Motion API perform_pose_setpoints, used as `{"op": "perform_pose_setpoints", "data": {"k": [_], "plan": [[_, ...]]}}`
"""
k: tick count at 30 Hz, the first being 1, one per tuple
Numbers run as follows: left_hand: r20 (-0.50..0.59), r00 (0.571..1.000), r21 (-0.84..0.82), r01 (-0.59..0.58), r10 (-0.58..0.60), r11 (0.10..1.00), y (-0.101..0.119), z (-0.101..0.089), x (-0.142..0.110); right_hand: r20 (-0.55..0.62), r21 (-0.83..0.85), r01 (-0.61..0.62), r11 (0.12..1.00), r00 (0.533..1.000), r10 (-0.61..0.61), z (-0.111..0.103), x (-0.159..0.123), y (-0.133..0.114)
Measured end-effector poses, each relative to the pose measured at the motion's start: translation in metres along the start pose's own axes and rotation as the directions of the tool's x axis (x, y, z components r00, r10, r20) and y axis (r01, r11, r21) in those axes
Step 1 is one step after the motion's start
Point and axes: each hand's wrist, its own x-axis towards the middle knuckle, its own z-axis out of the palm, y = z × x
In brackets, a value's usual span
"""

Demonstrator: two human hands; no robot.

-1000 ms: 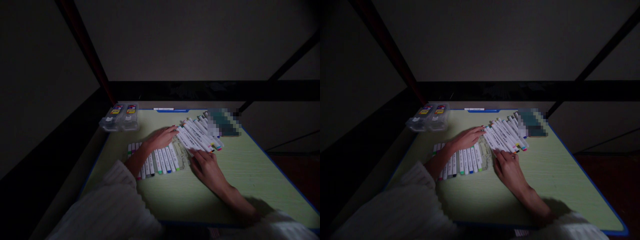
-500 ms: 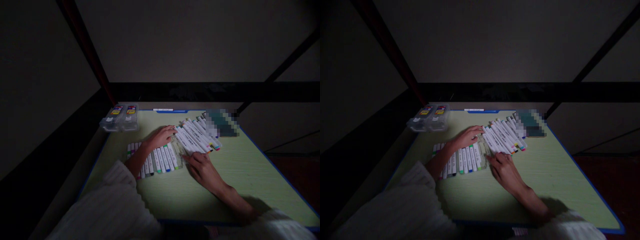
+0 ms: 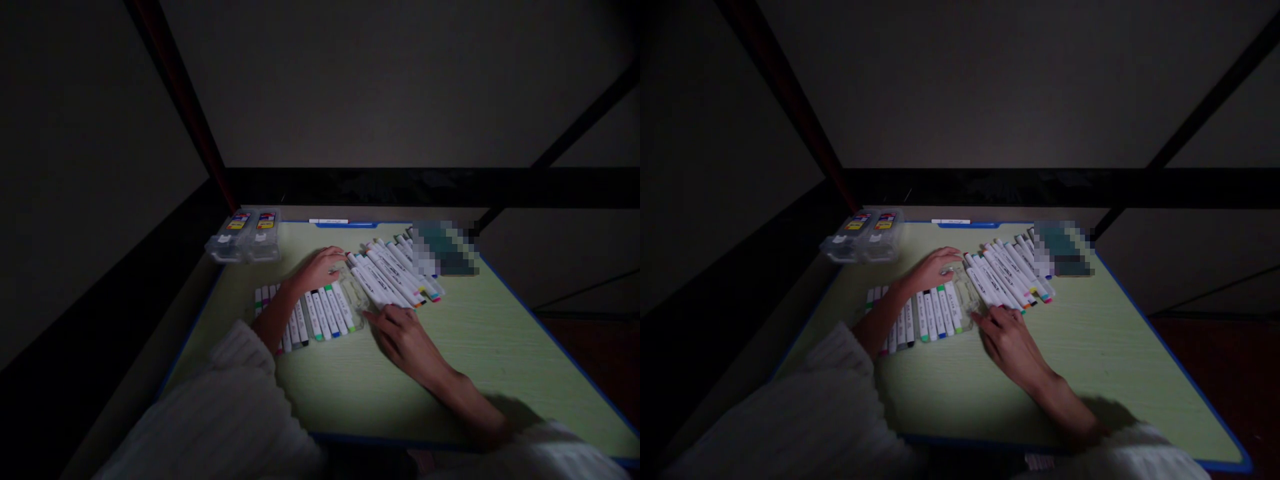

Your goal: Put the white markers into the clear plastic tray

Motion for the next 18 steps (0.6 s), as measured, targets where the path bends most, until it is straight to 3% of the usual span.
{"op": "perform_pose_setpoints", "data": {"k": [9,14,18], "plan": [[-0.159,0.987,-0.142,0.014,-0.037,0.990,-0.015,0.004,0.004,0.010,-0.018,-0.015,1.000,1.000,0.015,-0.002,0.001,-0.003],[-0.184,0.963,-0.073,0.187,-0.198,0.980,-0.025,0.003,0.014,0.014,-0.015,-0.017,1.000,1.000,0.017,0.000,0.001,-0.002],[-0.189,0.946,-0.035,0.261,-0.262,0.965,-0.034,0.006,0.020,0.023,-0.008,-0.013,1.000,1.000,0.014,0.000,0.001,-0.002]]}}
